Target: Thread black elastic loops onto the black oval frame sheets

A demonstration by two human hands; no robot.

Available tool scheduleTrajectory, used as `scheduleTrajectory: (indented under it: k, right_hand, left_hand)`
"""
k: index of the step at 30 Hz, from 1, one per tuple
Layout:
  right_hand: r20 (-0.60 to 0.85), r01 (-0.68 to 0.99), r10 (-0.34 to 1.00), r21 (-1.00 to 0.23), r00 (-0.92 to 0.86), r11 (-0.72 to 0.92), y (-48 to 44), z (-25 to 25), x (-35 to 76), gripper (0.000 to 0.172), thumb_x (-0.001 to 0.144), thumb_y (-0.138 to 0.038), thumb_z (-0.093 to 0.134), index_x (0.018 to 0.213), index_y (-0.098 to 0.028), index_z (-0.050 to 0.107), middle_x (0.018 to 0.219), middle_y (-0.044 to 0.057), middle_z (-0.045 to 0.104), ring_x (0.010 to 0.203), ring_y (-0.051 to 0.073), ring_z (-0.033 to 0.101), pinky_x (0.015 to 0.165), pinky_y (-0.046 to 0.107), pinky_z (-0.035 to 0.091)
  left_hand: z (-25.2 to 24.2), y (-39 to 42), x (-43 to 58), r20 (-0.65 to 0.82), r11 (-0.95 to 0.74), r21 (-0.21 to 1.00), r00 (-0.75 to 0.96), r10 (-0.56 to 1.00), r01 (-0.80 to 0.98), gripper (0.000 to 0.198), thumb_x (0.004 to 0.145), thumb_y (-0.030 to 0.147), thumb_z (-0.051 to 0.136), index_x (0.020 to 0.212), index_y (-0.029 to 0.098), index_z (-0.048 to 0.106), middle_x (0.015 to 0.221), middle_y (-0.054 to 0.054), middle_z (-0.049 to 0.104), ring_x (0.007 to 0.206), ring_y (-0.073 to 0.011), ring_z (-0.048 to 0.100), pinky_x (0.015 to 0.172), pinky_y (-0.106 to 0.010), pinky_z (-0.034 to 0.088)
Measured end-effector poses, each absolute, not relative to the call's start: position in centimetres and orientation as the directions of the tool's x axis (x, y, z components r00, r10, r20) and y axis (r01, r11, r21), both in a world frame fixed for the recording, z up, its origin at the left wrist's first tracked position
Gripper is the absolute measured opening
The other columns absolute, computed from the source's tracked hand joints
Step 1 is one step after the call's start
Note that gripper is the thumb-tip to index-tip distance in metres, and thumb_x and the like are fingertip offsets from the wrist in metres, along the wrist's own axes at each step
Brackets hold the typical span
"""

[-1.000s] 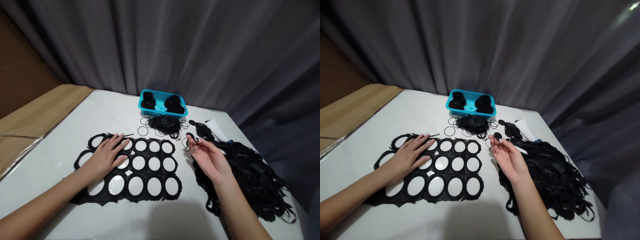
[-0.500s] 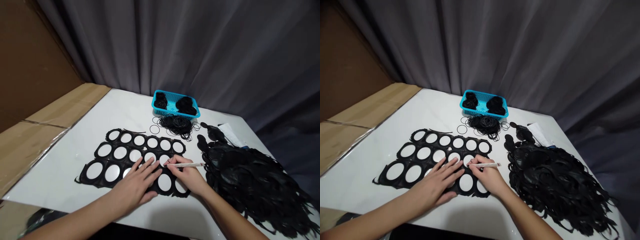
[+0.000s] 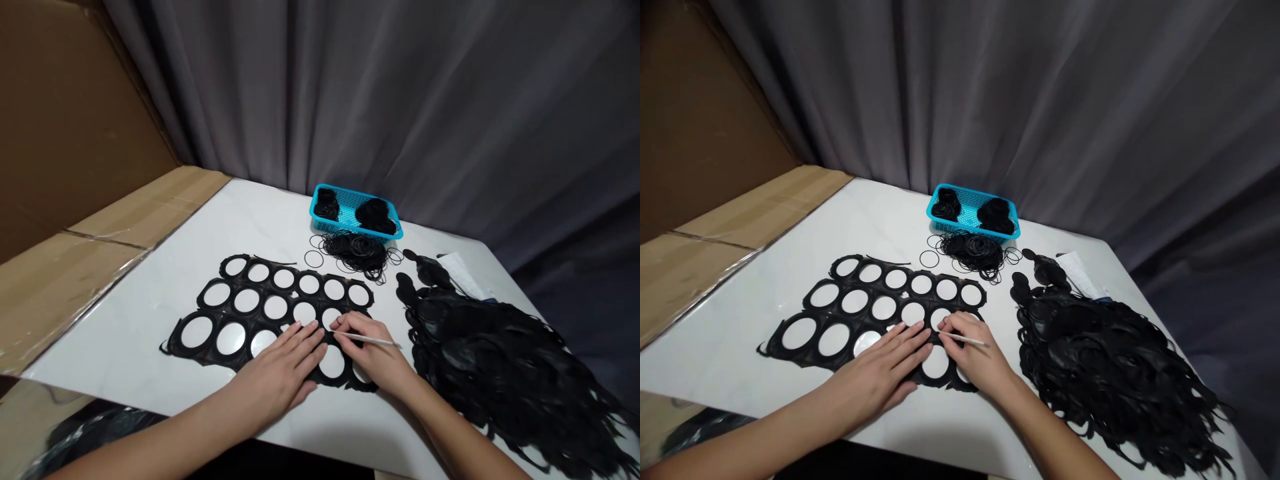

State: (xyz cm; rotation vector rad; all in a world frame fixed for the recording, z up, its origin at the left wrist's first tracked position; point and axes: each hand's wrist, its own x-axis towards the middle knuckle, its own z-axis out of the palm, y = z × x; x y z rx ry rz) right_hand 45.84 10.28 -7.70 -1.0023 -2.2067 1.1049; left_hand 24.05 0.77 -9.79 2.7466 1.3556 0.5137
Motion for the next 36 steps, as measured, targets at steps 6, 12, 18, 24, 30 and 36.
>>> scheduleTrajectory:
  k: [6,12,18,24,30,36]
  right_hand:
    - [0.085,0.407,0.808,-0.830,-0.583,0.381,10.0,-7.6,45.8,0.012,0.093,-0.020,0.057,0.082,-0.023,0.059,0.096,0.003,0.071,0.093,0.019,0.067,0.085,0.032,0.050]
    - [0.076,0.409,0.799,-0.827,-0.597,0.385,10.1,-7.6,45.8,0.010,0.093,-0.020,0.058,0.083,-0.023,0.059,0.097,0.004,0.071,0.095,0.020,0.067,0.086,0.033,0.050]
    - [0.087,0.432,0.784,-0.795,-0.614,0.426,9.7,-7.5,45.6,0.012,0.093,-0.019,0.056,0.082,-0.023,0.058,0.099,0.005,0.070,0.095,0.021,0.065,0.086,0.036,0.050]
    - [0.077,0.408,0.797,-0.827,-0.599,0.387,9.7,-7.3,45.6,0.013,0.095,-0.020,0.056,0.082,-0.023,0.057,0.099,0.005,0.069,0.097,0.021,0.066,0.088,0.035,0.049]
    - [0.084,0.402,0.794,-0.827,-0.602,0.392,10.1,-7.4,45.8,0.014,0.095,-0.020,0.057,0.081,-0.022,0.057,0.097,0.004,0.068,0.096,0.020,0.066,0.086,0.032,0.050]
    - [0.209,0.505,0.645,-0.466,-0.735,0.727,8.3,-8.0,45.2,0.017,0.096,-0.010,0.047,0.098,-0.020,0.061,0.097,0.010,0.068,0.093,0.026,0.061,0.083,0.038,0.049]
  left_hand:
    - [-9.9,0.6,24.2,0.296,-0.634,0.177,0.574,0.763,0.753,0.044,0.100,0.027,0.054,0.141,0.012,0.052,0.149,-0.016,0.052,0.138,-0.0281,0.051,0.118,-0.045,0.039]
    - [-10.0,0.5,24.2,0.322,-0.626,0.212,0.551,0.770,0.750,0.042,0.101,0.027,0.051,0.142,0.015,0.051,0.149,-0.013,0.053,0.141,-0.0267,0.047,0.119,-0.044,0.037]
    - [-9.7,0.5,24.1,0.266,-0.624,0.224,0.569,0.779,0.749,0.045,0.099,0.026,0.055,0.143,0.015,0.050,0.150,-0.014,0.051,0.141,-0.0289,0.046,0.118,-0.046,0.038]
    - [-9.6,0.6,24.1,0.239,-0.629,0.212,0.584,0.776,0.748,0.048,0.098,0.025,0.058,0.144,0.014,0.050,0.150,-0.014,0.051,0.142,-0.0293,0.046,0.118,-0.047,0.038]
    - [-9.6,0.5,23.9,0.270,-0.622,0.260,0.563,0.781,0.738,0.049,0.099,0.025,0.057,0.146,0.016,0.047,0.151,-0.010,0.051,0.144,-0.0258,0.042,0.122,-0.043,0.032]
    - [-9.7,0.5,24.0,0.243,-0.638,0.204,0.593,0.767,0.742,0.049,0.100,0.026,0.055,0.146,0.014,0.047,0.152,-0.008,0.050,0.144,-0.0278,0.042,0.122,-0.044,0.032]
